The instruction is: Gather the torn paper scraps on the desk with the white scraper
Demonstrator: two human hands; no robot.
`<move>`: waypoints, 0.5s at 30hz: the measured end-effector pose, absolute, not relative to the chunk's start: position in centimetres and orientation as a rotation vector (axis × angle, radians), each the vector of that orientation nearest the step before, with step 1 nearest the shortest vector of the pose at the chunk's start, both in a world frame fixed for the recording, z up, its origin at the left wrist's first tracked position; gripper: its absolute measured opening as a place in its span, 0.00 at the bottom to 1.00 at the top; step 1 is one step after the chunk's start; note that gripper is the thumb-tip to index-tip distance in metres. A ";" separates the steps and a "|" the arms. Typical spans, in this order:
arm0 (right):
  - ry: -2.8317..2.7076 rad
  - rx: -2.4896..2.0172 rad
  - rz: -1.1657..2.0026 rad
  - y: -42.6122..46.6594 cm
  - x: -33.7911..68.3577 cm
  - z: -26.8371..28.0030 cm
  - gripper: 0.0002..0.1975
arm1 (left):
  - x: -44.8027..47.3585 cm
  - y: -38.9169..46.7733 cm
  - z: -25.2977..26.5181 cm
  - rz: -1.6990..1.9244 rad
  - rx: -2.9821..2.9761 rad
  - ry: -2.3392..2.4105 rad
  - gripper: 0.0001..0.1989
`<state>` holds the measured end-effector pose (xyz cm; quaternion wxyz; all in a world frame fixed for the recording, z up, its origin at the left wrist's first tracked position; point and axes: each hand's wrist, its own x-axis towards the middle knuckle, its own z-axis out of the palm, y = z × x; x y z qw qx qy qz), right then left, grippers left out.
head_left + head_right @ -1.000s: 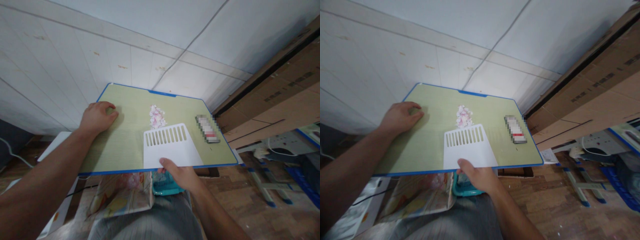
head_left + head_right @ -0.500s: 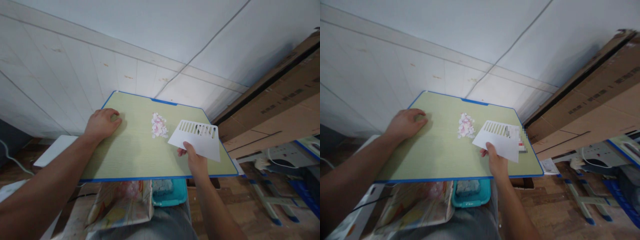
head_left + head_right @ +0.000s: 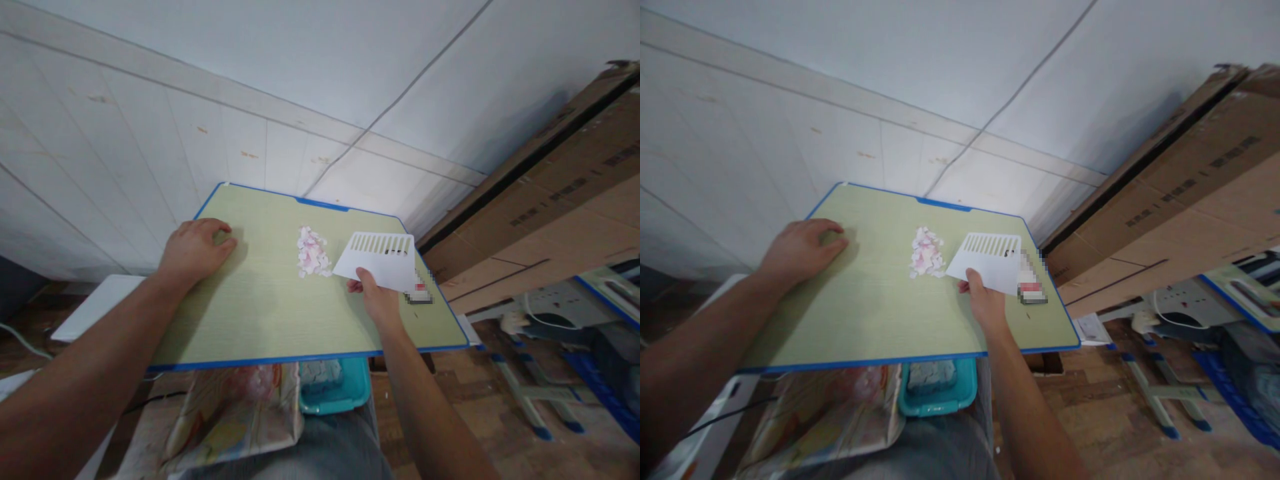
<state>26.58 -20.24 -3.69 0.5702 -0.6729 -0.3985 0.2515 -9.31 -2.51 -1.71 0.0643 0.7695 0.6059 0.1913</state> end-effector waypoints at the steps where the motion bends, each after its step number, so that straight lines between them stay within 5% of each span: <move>1: -0.922 -1.573 0.601 -20.2 26.6 -3.6 0.19 | -9.3 -2.5 -1.6 0.576 2.323 1.828 0.32; 15: -0.942 -1.630 0.544 -20.9 26.3 -3.3 0.18 | -9.5 -2.3 -1.8 0.554 2.341 1.830 0.32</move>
